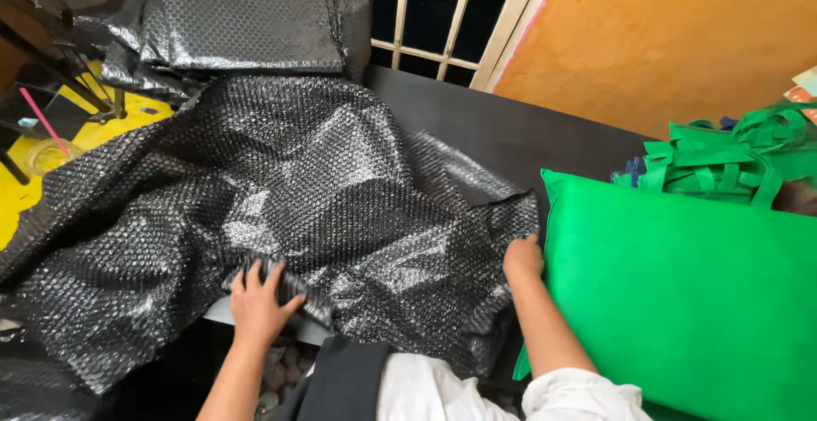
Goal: The person brushes a green bag containing a pillow, wraps the bag in black bubble wrap, and applies tape using a dispenser.
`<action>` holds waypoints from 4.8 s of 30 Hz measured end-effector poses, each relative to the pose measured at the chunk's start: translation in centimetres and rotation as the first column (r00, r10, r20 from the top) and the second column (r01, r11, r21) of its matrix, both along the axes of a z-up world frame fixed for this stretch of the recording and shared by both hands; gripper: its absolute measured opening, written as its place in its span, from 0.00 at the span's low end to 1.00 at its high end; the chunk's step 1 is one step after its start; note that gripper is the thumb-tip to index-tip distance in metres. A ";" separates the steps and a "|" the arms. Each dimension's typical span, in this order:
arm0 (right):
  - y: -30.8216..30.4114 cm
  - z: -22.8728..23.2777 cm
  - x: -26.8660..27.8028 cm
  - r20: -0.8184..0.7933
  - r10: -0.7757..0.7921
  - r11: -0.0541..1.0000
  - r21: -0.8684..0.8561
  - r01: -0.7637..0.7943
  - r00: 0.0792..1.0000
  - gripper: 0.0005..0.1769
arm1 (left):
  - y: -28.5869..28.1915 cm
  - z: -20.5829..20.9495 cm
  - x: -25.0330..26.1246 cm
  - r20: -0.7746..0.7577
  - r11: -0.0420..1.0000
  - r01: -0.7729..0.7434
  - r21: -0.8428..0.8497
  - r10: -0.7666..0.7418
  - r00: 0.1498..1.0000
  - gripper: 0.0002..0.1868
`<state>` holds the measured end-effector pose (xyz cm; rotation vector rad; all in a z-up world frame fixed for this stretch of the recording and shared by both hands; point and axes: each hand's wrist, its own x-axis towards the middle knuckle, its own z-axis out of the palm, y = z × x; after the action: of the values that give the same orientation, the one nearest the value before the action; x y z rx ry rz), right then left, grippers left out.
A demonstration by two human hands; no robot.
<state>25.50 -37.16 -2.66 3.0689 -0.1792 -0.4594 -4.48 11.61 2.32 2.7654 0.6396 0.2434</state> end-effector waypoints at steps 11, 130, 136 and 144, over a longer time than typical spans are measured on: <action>13.8 17.5 -9.8 -0.328 0.434 0.898 0.233 -0.374 0.839 0.51 | 4.2 -4.4 -3.3 -0.445 0.992 0.023 0.126 0.036 0.895 0.24; -49.0 17.5 -12.4 0.638 -0.623 0.778 0.443 0.445 0.453 0.29 | -22.4 7.9 13.2 -0.205 0.691 -0.053 -0.721 -0.140 0.969 0.54; -29.5 28.2 -12.8 0.951 -0.065 0.987 0.017 0.160 0.303 0.40 | -14.0 6.9 16.4 -0.021 0.825 0.011 -0.564 -0.028 0.999 0.30; -9.3 19.1 -7.4 0.550 0.139 0.805 0.422 -0.418 0.824 0.36 | -4.2 7.9 28.2 0.288 0.978 0.172 -0.117 -0.132 0.948 0.23</action>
<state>18.10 -46.45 16.39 3.5835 0.5013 0.3881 23.67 7.42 10.22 2.5612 0.3537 0.5216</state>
